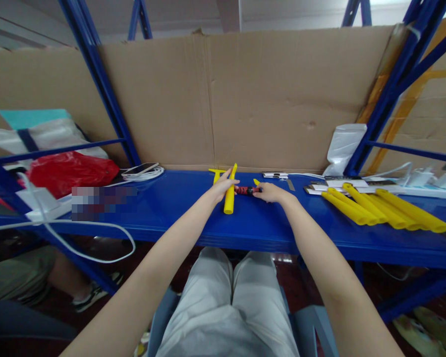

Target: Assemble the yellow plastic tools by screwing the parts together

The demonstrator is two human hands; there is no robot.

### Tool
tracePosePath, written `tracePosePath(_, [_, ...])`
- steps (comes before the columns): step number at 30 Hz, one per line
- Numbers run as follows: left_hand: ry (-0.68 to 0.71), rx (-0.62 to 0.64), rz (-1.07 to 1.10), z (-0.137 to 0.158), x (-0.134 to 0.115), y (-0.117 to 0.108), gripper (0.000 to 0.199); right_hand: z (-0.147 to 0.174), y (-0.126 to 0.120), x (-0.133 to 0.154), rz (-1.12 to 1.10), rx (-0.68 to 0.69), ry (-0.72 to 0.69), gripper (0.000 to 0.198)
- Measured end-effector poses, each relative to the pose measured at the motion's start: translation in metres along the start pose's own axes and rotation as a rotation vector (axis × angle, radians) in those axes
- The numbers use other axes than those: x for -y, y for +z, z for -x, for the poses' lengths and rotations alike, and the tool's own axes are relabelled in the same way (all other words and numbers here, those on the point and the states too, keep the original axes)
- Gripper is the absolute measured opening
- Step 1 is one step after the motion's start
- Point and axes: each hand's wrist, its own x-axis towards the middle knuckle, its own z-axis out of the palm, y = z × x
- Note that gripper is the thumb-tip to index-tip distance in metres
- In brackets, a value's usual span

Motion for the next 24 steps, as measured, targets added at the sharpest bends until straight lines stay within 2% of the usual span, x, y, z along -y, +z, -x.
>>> tracePosePath(3, [0.011,0.006,-0.032,-0.003,0.002,0.0,0.056,0.0,0.0,0.0,0.002,0.002,-0.006,0.028])
tracePosePath(7, [-0.044,-0.002,-0.119,-0.005,0.005,0.001,0.039,0.002,0.001,0.002,-0.007,-0.004,0.014,0.028])
tracePosePath(11, [-0.06,-0.002,-0.117,-0.004,0.005,0.001,0.038,0.0,-0.004,-0.002,-0.013,0.0,0.025,0.033])
tracePosePath(13, [-0.061,0.0,-0.103,-0.003,0.003,0.001,0.038,-0.003,-0.009,-0.012,0.046,-0.107,0.041,0.031])
tracePosePath(16, [-0.073,-0.009,-0.094,-0.002,0.002,0.002,0.037,-0.01,-0.018,-0.035,0.161,-0.483,0.171,0.036])
tracePosePath(18, [-0.078,-0.017,-0.092,-0.001,0.002,0.002,0.037,-0.015,-0.019,-0.053,0.185,-0.594,0.243,0.044])
tracePosePath(20, [-0.073,-0.016,-0.094,-0.002,0.002,0.003,0.037,-0.021,-0.017,-0.068,0.213,-0.549,0.287,0.051])
tracePosePath(24, [-0.071,-0.016,-0.111,-0.005,0.005,0.002,0.037,-0.039,-0.008,-0.087,0.273,-0.233,0.363,0.059])
